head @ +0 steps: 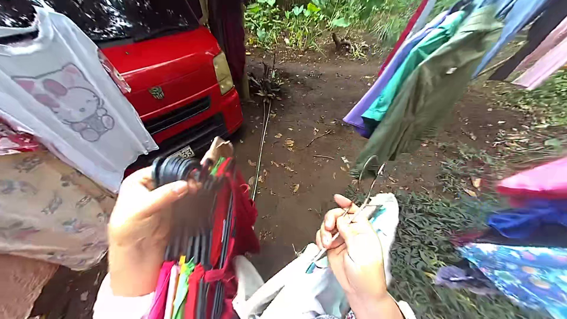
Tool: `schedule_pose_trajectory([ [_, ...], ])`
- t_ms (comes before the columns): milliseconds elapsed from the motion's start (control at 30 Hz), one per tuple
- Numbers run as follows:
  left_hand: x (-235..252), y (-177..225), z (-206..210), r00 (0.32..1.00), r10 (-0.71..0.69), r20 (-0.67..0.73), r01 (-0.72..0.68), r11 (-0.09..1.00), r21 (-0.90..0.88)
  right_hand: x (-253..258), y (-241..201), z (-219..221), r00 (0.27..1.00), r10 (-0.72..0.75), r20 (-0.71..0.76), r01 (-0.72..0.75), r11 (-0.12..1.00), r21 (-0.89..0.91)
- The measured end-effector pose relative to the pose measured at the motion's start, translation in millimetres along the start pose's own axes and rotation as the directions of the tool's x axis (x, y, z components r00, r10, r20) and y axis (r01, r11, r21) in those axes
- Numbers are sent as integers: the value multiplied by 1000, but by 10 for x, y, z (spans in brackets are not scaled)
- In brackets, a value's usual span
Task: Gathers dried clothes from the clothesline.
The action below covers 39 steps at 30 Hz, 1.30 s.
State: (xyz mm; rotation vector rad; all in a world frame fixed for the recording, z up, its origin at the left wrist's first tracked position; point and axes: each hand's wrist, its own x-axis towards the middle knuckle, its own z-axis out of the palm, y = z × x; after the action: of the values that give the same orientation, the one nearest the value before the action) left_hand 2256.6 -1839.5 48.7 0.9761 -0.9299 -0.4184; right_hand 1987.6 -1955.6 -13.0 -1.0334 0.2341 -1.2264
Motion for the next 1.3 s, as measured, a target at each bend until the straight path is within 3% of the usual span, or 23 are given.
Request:
schedule_pose_trajectory([
  [167,1098,-670,49,995,0,102,8,997,-75,885,579,-72,990,128,50,-130,991,39],
  [333,2179,-1535,56,990,13,143,-7,999,-46,2228,1085,-604,987,158,39,-159,987,33],
  [600,4048,-2469,326,993,69,93,-66,997,-32,4837,1120,-1616,922,343,-176,-381,883,-275],
  [700,4630,-2912,197,982,119,143,-112,992,-58,5551,1140,-1926,918,251,-308,-348,882,-319],
  [833,5506,-3491,303,975,144,169,-132,988,-79,6485,1113,-2331,915,42,-402,-187,926,-328],
  [1067,7388,-4535,1068,969,134,210,-105,984,-145,7892,1012,-2883,938,-277,-210,165,886,-433],
  [1300,9269,-5445,1664,930,97,354,-14,973,-229,9376,978,-3196,884,-456,-106,310,740,-597],
])
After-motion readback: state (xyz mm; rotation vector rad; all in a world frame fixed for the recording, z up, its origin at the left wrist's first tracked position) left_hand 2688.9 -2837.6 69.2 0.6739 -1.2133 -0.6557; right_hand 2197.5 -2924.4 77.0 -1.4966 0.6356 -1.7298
